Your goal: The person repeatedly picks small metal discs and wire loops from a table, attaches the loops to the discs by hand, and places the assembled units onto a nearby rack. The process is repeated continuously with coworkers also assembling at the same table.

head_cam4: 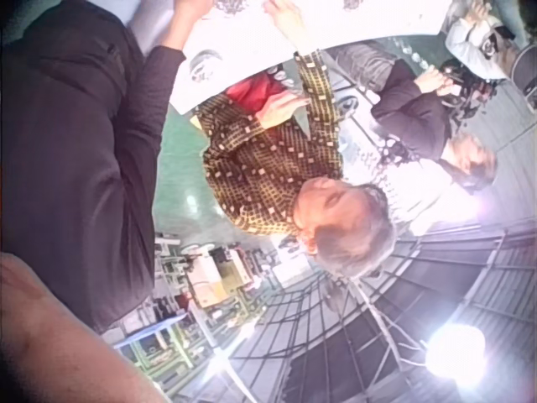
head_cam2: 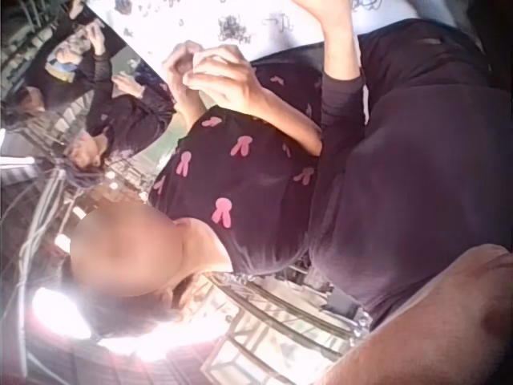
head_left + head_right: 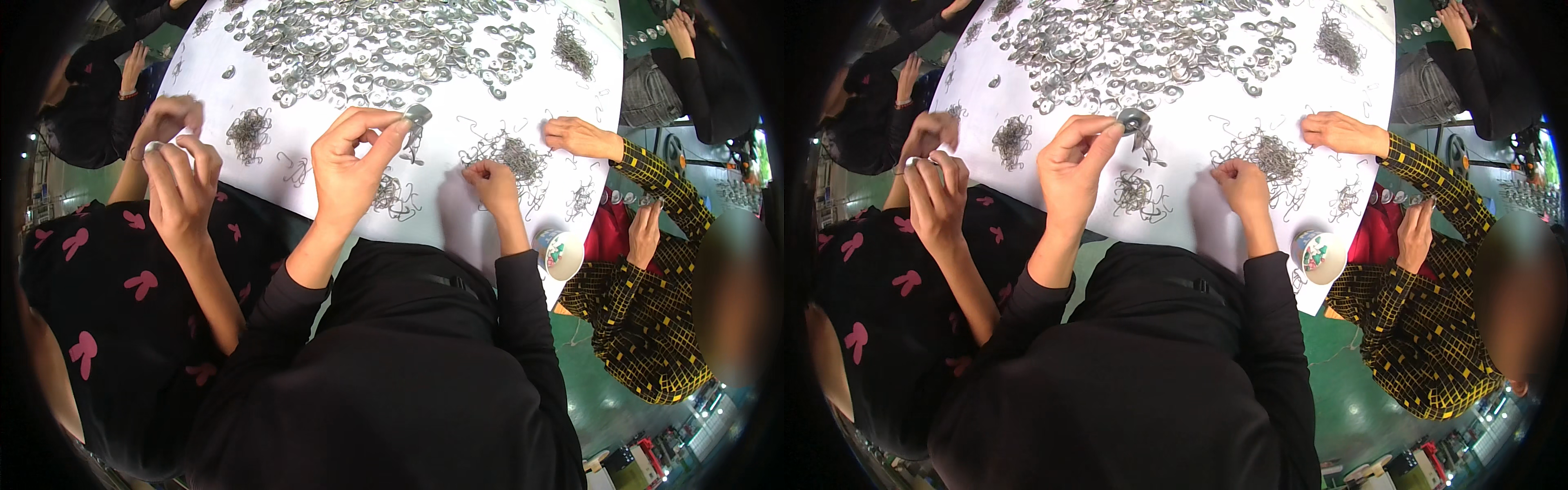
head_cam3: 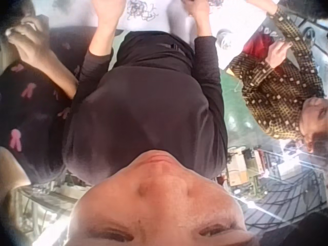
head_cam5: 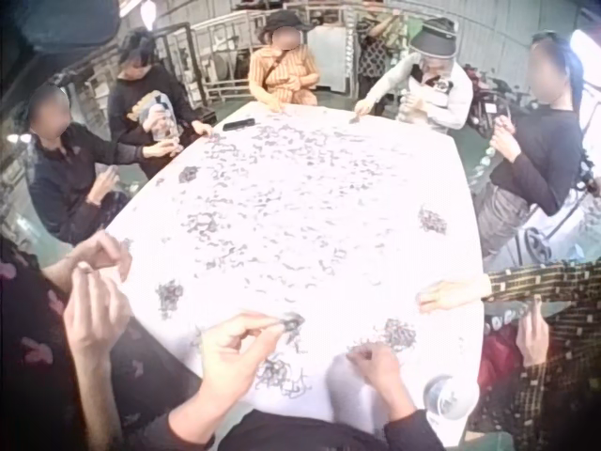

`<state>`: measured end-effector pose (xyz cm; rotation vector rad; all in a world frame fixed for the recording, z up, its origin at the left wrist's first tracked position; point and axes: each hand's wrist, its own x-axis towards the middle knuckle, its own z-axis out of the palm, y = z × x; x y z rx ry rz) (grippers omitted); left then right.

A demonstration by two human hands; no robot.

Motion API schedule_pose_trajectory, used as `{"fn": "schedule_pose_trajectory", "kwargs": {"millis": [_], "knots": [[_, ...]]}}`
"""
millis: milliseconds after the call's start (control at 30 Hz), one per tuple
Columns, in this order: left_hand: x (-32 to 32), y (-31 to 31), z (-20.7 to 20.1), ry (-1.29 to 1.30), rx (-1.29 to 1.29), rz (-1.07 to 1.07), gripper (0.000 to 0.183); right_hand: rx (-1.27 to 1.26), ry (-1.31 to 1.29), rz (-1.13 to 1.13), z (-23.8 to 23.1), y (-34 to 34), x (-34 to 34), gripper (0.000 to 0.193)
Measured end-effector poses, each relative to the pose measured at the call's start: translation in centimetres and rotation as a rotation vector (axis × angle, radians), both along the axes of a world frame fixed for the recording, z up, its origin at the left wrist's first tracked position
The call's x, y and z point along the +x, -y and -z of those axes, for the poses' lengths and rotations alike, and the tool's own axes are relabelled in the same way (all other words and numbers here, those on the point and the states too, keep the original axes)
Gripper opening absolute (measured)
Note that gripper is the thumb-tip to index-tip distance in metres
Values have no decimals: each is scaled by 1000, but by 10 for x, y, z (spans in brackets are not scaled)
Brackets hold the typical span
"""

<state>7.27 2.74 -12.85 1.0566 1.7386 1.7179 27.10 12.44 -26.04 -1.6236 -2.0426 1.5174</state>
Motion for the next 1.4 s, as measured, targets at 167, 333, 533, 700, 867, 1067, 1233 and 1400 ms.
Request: {"fn": "schedule_pose_trajectory", "kwargs": {"millis": [167, 333, 533, 700, 867, 1067, 1233, 1400], "knots": [[6, 0, -6, 17, -52, 41, 11, -517, -614, 252, -58, -9, -3, 9], [13, 1, -5, 1, -39, 70, 12, -324, -860, 207, -138, 9, -37, 5], [21, 6, -8, -110, -29, 108, 10, -91, -829, 234, -147, 18, -48, 3], [16, 10, 12, -116, 83, 138, 12, 115, -838, 229, -147, 32, -46, 4], [-33, -5, 100, -359, -233, -24, 15, 268, -812, 209, -147, 39, -38, 6], [-55, -38, 158, -955, -381, 34, 19, 320, -811, 208, -145, 41, -38, 6], [-62, -61, 142, -828, -287, 32, 15, 351, -768, 196, -142, 44, -41, 7], [-24, -47, 55, 21, -184, 267, 11, 395, -713, 194, -132, 44, -42, 7]]}}
